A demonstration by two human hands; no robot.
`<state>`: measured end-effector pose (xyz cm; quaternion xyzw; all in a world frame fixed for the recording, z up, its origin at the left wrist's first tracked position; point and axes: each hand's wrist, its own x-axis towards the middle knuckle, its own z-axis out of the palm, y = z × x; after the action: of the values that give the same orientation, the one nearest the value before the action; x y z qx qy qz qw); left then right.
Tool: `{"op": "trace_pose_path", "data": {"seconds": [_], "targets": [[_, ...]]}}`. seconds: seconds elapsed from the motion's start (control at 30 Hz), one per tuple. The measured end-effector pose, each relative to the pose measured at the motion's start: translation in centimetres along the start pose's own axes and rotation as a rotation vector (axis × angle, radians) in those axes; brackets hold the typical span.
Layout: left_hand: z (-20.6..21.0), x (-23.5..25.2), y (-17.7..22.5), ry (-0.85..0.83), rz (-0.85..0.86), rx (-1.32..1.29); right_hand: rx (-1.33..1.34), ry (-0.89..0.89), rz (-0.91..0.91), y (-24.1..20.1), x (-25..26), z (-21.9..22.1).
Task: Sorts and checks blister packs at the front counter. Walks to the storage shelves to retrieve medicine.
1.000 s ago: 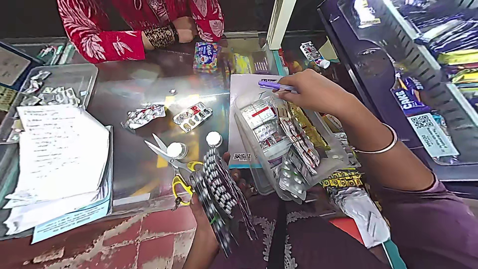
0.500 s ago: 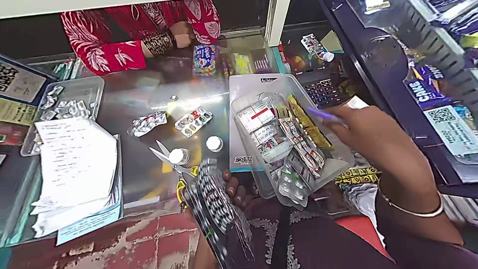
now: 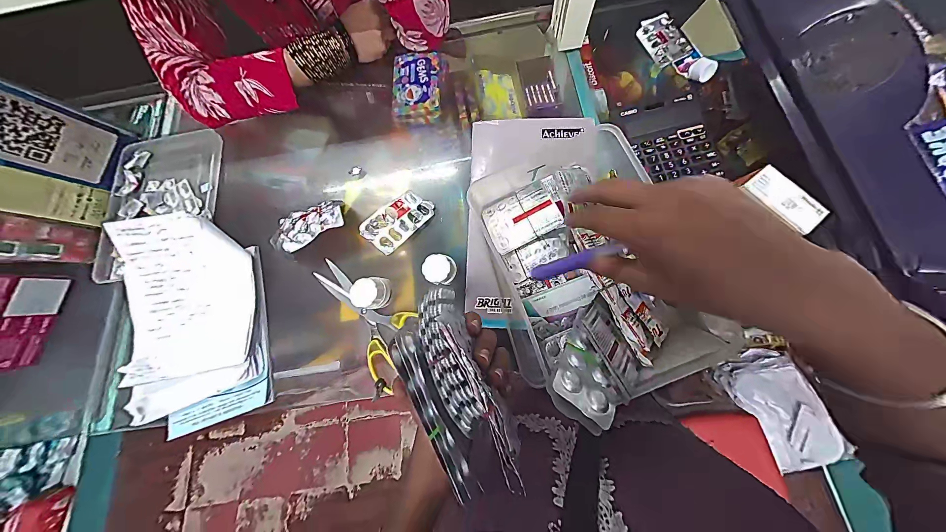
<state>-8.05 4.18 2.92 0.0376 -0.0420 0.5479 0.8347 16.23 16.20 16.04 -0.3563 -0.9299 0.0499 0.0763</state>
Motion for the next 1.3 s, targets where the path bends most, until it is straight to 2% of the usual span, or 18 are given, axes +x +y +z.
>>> {"op": "trace_pose_path", "data": {"seconds": [0.13, 0.27, 0.33, 0.43, 0.57, 0.97, 1.1, 1.17, 1.23, 1.3], "targets": [[0.2, 0.1, 0.3, -0.013, 0.004, 0.026, 0.028, -0.238, -0.112, 1.5, 5.1, 2.5], [-0.4, -0.2, 1.1, -0.048, -0.005, -0.006, -0.003, -0.515, -0.065, 0.7, 7.0, 2.6], [-0.8, 0.1, 1.7, -0.082, -0.035, -0.010, -0.005, -0.432, -0.097, 1.3, 6.7, 2.4], [-0.7, 0.2, 1.9, -0.095, -0.043, -0.016, 0.022, -0.215, -0.130, 3.3, 6.3, 1.5], [-0.1, 0.1, 1.5, -0.018, -0.007, 0.001, 0.033, -0.133, -0.117, 4.4, 6.4, 0.8], [-0.4, -0.2, 1.8, -0.026, -0.013, -0.033, 0.023, -0.128, -0.119, 3.4, 6.4, 1.0], [-0.8, -0.2, 1.8, -0.081, -0.017, -0.038, 0.067, -0.077, -0.187, 2.2, 4.2, 0.6], [-0.4, -0.5, 1.7, -0.046, 0.005, -0.002, 0.175, -0.074, -0.200, 1.3, 2.1, 0.0], [-0.5, -0.8, 1.5, 0.014, 0.040, 0.025, 0.266, -0.138, -0.212, 0.5, -0.1, 0.1], [-1.3, -1.4, 1.4, 0.101, 0.078, 0.063, 0.344, -0.304, -0.196, -0.6, -2.0, 0.0]]}}
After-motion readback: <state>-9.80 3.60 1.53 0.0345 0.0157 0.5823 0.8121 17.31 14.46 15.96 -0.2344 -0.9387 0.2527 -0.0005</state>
